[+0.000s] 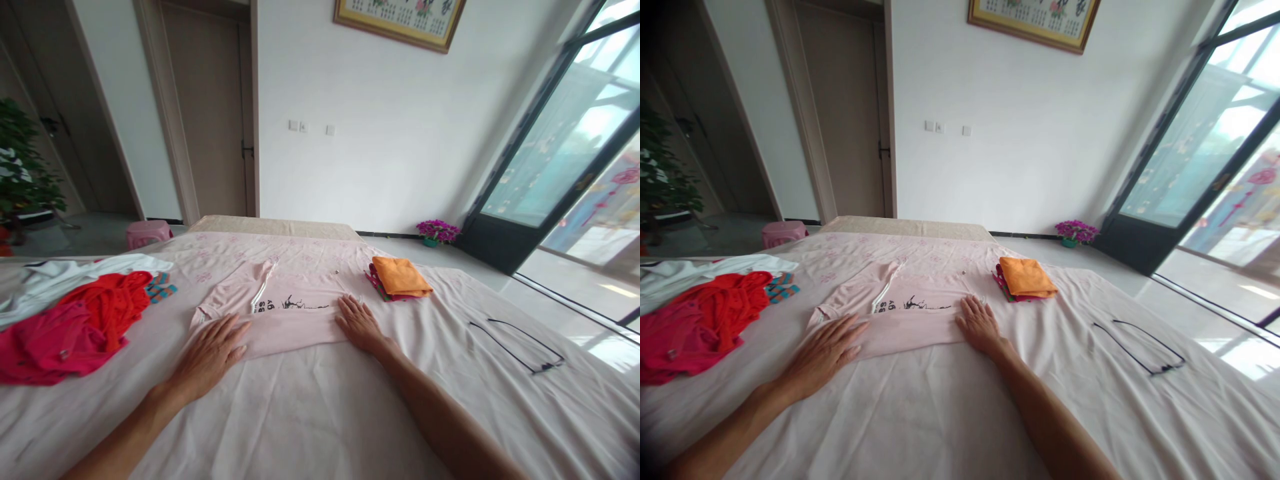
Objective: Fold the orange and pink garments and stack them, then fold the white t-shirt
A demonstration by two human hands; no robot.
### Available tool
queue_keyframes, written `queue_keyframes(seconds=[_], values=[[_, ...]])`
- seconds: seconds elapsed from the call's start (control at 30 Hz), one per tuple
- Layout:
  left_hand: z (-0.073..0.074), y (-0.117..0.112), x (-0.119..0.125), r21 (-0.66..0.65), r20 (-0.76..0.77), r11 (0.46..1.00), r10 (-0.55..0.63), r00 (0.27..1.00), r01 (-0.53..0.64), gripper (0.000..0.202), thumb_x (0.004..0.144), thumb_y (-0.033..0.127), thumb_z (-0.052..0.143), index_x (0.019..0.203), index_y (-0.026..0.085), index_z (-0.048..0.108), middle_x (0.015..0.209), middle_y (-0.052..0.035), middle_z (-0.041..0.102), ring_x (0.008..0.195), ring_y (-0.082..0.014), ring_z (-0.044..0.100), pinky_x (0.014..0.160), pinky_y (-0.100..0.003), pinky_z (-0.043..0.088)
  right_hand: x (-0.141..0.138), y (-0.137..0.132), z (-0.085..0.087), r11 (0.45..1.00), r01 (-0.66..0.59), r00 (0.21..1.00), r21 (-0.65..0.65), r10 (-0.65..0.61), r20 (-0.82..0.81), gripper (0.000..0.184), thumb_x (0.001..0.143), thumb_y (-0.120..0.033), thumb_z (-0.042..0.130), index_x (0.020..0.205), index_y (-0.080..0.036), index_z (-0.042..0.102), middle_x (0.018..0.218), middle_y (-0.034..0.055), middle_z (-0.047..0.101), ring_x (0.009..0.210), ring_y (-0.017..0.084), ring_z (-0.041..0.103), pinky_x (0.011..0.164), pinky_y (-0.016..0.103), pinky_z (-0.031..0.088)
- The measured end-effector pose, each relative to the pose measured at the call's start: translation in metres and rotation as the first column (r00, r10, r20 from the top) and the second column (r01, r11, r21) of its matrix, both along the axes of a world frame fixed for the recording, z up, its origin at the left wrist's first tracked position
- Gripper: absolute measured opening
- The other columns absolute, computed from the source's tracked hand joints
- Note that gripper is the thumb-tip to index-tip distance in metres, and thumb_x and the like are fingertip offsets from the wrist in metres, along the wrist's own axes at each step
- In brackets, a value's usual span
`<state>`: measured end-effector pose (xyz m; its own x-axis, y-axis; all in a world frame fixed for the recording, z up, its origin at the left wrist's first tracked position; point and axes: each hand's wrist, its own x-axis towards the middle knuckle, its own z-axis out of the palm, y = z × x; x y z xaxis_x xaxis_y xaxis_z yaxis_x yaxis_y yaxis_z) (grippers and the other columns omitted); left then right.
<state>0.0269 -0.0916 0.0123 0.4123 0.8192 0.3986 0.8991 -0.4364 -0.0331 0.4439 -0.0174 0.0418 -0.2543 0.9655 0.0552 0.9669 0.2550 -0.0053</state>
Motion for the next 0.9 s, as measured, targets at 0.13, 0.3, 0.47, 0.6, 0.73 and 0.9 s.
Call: queue_keyframes(seconds=[0.13, 0.3, 0.47, 0.6, 0.73, 0.9], values=[[0.0, 0.001, -0.001, -0.011, 0.016, 1.0, -0.006, 1.0, 0.007, 0.051, 0.097, 0.047, 0.044, 0.145, 0.032, 0.048, 0.153, -0.0058, 0.047, 0.139, -0.0244, 0.044, 0.115, -0.042, 0.033, -0.001, -0.001, -0.001, 1.0, -0.004, 0.999, 0.022, 0.005, -0.035, 0.06, 0.102, -0.048, 0.027, 0.157, -0.023, 0.028, 0.164, 0.0032, 0.023, 0.152, 0.02, 0.015, 0.121, 0.043, 0.016], [-0.003, 0.003, -0.003, -0.01, 0.065, 1.0, 0.003, 0.998, -0.002, 0.052, 0.096, 0.048, 0.044, 0.145, 0.029, 0.049, 0.152, -0.0064, 0.048, 0.138, -0.0235, 0.045, 0.115, -0.041, 0.034, 0.0, -0.001, -0.002, 0.999, 0.014, 0.998, 0.035, -0.012, -0.055, 0.058, 0.102, -0.048, 0.027, 0.156, -0.026, 0.03, 0.163, 0.0016, 0.024, 0.151, 0.019, 0.016, 0.121, 0.042, 0.014], [-0.01, 0.006, -0.005, 0.046, 0.1, 0.973, 0.222, 0.97, -0.228, 0.054, 0.097, 0.047, 0.039, 0.142, 0.02, 0.051, 0.147, -0.0132, 0.053, 0.139, -0.0272, 0.043, 0.115, -0.047, 0.033, 0.001, 0.003, -0.007, 0.999, 0.015, 0.997, 0.051, -0.011, -0.073, 0.059, 0.102, -0.049, 0.027, 0.155, -0.025, 0.032, 0.162, 0.0022, 0.028, 0.151, 0.018, 0.017, 0.121, 0.041, 0.014], [-0.007, 0.007, -0.002, 0.005, 0.051, 0.935, 0.354, 0.934, -0.355, 0.055, 0.096, 0.046, 0.04, 0.141, 0.017, 0.053, 0.148, -0.0153, 0.05, 0.14, -0.0301, 0.042, 0.113, -0.049, 0.035, 0.002, 0.004, -0.008, 0.998, 0.0, 0.996, 0.061, 0.005, -0.085, 0.058, 0.102, -0.05, 0.027, 0.154, -0.025, 0.034, 0.161, 0.0032, 0.03, 0.15, 0.019, 0.02, 0.12, 0.041, 0.016], [0.0, 0.005, 0.004, -0.058, -0.002, 0.911, 0.41, 0.912, -0.409, 0.055, 0.096, 0.046, 0.041, 0.144, 0.022, 0.05, 0.152, -0.0122, 0.047, 0.14, -0.0287, 0.041, 0.113, -0.047, 0.034, 0.002, 0.004, -0.006, 0.997, -0.001, 0.996, 0.074, 0.008, -0.088, 0.058, 0.102, -0.049, 0.028, 0.153, -0.024, 0.036, 0.161, 0.003, 0.032, 0.149, 0.02, 0.021, 0.12, 0.041, 0.018], [0.006, 0.004, 0.006, -0.095, -0.018, 0.902, 0.421, 0.907, -0.421, 0.057, 0.095, 0.047, 0.042, 0.147, 0.023, 0.047, 0.155, -0.0119, 0.043, 0.141, -0.0283, 0.039, 0.113, -0.046, 0.032, 0.001, 0.003, -0.004, 0.997, 0.006, 0.996, 0.074, 0.0, -0.089, 0.056, 0.102, -0.048, 0.028, 0.152, -0.024, 0.038, 0.16, 0.0036, 0.033, 0.149, 0.019, 0.022, 0.12, 0.041, 0.016]])
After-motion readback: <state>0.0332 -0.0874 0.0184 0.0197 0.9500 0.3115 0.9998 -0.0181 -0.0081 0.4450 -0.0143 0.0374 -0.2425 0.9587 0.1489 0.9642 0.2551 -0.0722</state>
